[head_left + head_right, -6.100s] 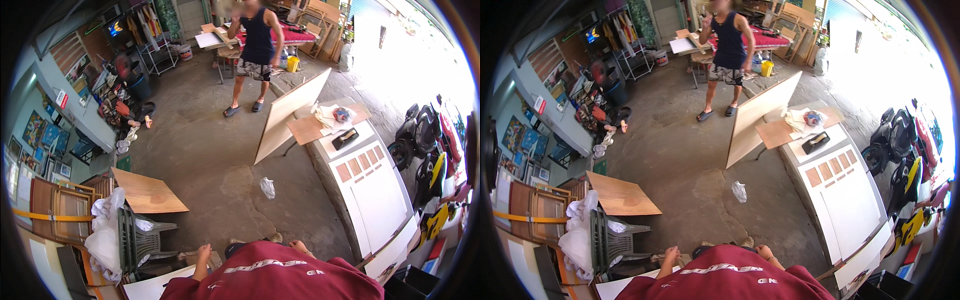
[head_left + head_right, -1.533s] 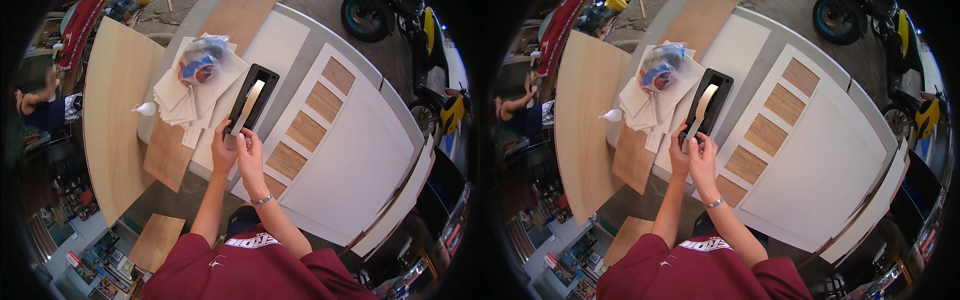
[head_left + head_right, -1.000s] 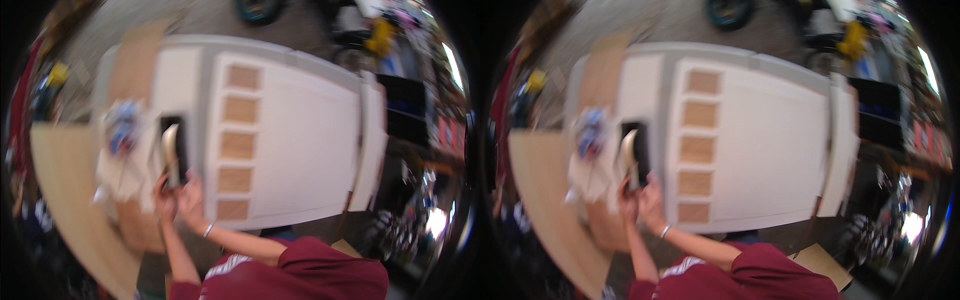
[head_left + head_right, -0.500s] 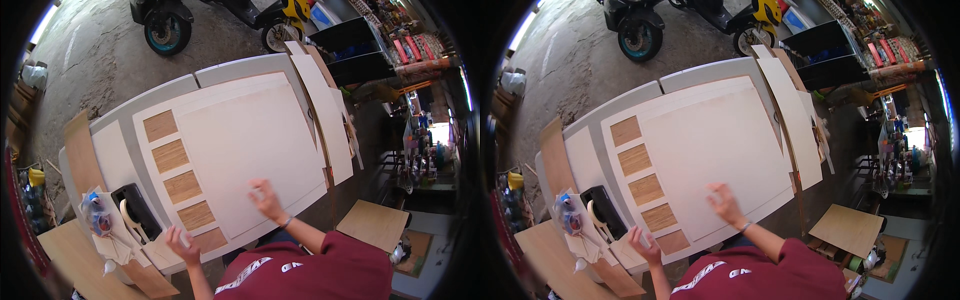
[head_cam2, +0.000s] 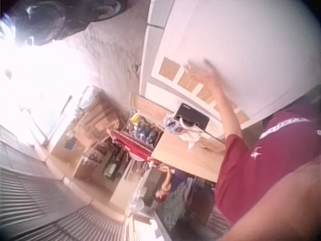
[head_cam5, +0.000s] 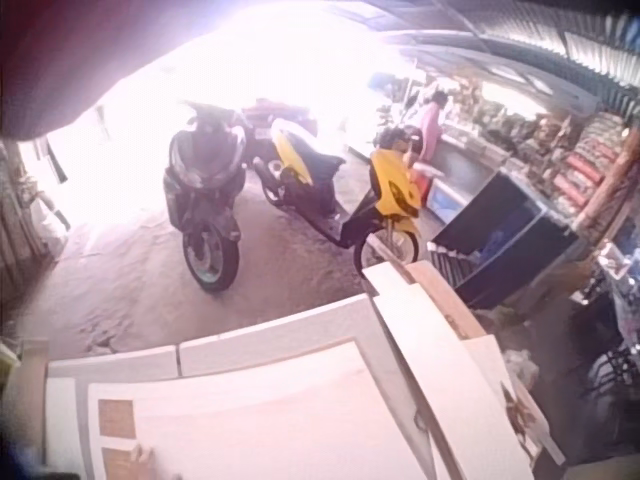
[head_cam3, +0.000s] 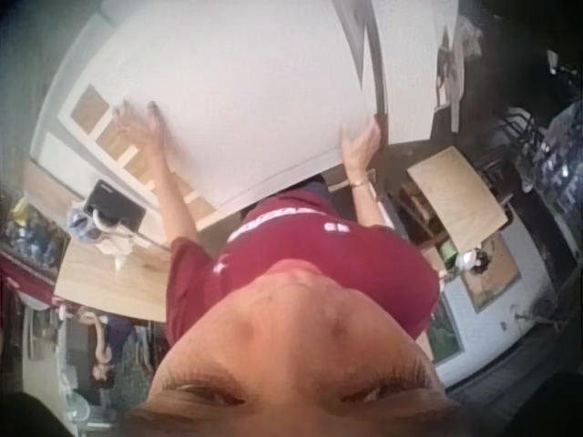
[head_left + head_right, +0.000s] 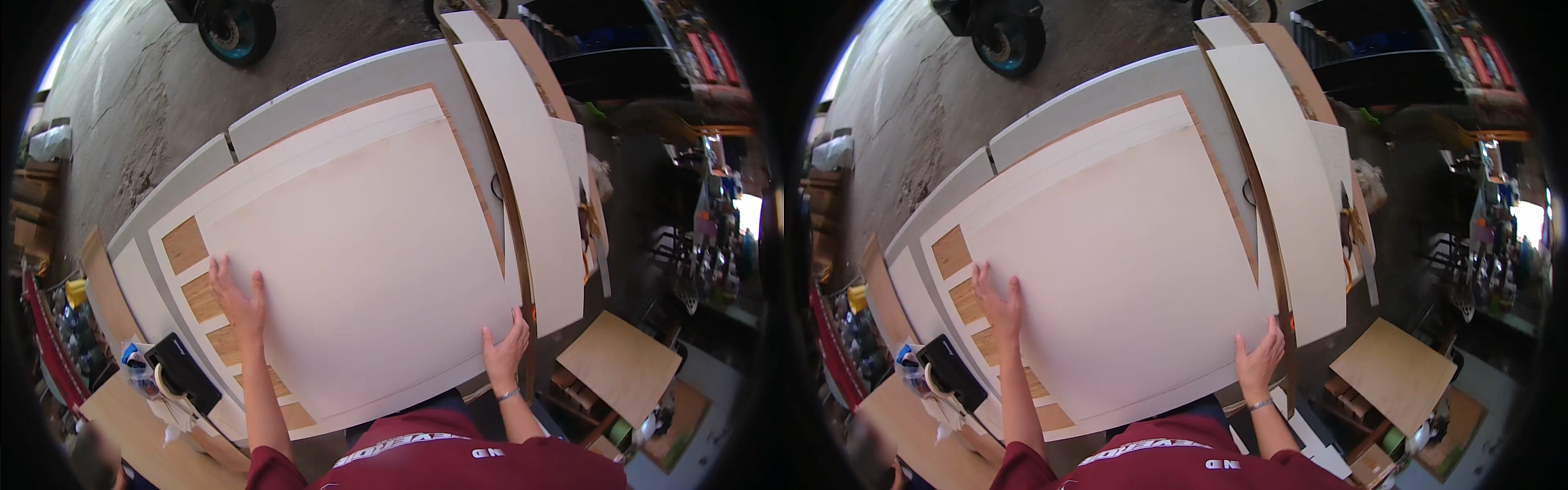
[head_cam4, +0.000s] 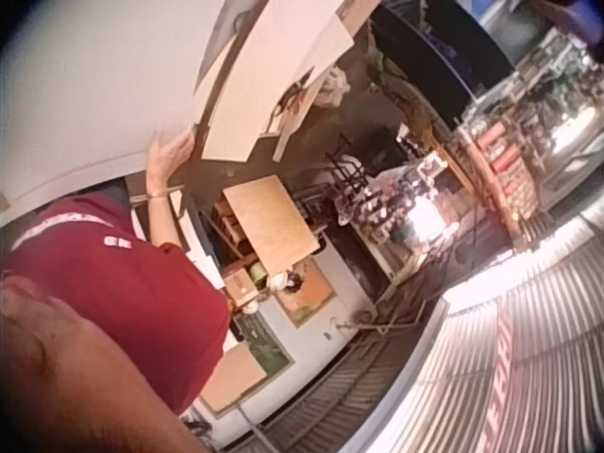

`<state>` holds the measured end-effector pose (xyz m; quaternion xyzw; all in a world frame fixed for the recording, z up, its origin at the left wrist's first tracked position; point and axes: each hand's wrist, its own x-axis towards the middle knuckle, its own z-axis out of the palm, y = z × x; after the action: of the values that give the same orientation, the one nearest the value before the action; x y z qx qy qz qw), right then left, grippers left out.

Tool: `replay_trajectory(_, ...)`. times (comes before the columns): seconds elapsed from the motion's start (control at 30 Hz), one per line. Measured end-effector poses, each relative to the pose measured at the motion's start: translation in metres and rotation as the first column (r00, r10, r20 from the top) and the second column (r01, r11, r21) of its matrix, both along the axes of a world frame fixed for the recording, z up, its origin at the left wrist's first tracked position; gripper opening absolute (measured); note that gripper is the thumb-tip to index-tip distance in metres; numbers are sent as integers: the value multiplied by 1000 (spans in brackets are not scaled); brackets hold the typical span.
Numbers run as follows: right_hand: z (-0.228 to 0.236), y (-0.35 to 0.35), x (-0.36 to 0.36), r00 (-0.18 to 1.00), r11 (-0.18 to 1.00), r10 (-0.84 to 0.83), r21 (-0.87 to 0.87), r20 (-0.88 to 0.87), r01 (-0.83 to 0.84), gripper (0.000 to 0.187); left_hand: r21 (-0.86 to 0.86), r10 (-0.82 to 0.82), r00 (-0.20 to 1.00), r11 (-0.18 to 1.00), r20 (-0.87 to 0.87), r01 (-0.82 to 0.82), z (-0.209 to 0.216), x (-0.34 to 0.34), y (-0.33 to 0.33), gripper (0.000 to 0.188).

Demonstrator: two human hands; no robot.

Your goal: The person assembles a white cabinet door by aligning and securing wooden panels onto a white frame using adhesive tape. They measure the components with a tape measure and mark them with a pencil. The person also handles a black sheet and a long black strip, positioning them on the workbench.

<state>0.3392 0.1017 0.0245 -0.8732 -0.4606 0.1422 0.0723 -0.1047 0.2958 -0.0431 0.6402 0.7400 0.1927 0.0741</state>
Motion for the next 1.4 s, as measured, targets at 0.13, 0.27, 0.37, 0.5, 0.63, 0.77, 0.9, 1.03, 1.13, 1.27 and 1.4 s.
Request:
replay_trajectory(0.13, -2, 74, 9, 972, 977, 95, 209, -215, -49, 74, 52, 127, 983, 991, -134, -121, -11, 3, 17, 63)
replay_trajectory(0.27, -19, 194, 7, 939, 914, 290, 344, -183, -215, 69, -43, 338, 922, 935, -190, -351, -4, 22, 26, 64)
replay_trajectory(0.37, -29, 218, 0, 949, 943, 252, 269, -190, -197, 69, -111, 453, 878, 875, -152, -471, -7, 26, 27, 64)
replay_trajectory(0.5, -29, 231, -3, 964, 960, 157, 263, -216, -97, 66, -130, 608, 781, 794, 143, -594, -16, 11, 25, 61)
replay_trajectory(0.63, -35, 242, 0, 962, 956, 141, 283, -232, -72, 60, -194, 694, 649, 716, 312, -671, -17, 2, 30, 56)
replay_trajectory(0.77, -33, 242, 2, 955, 957, 131, 284, -265, -52, 58, -184, 658, 667, 747, 351, -639, -14, 4, 36, 55)
replay_trajectory(0.9, -31, 243, -4, 962, 965, 145, 247, -233, -86, 56, -221, 698, 584, 699, 415, -680, -9, 2, 37, 51)
replay_trajectory(1.03, -33, 244, -4, 970, 974, 142, 204, -196, -101, 54, -229, 713, 579, 687, 394, -690, -6, 6, 41, 53)
replay_trajectory(1.13, -36, 244, -3, 974, 966, 182, 208, -138, -151, 55, -217, 700, 640, 710, 316, -670, 1, 12, 46, 51)
replay_trajectory(1.27, -45, 245, -3, 952, 922, 304, 264, -45, -282, 54, -187, 639, 721, 769, 269, -611, 15, 22, 53, 53)
replay_trajectory(1.4, -52, 242, -2, 949, 914, 310, 296, -60, -279, 52, -235, 497, 868, 841, -19, -487, 18, 24, 51, 64)
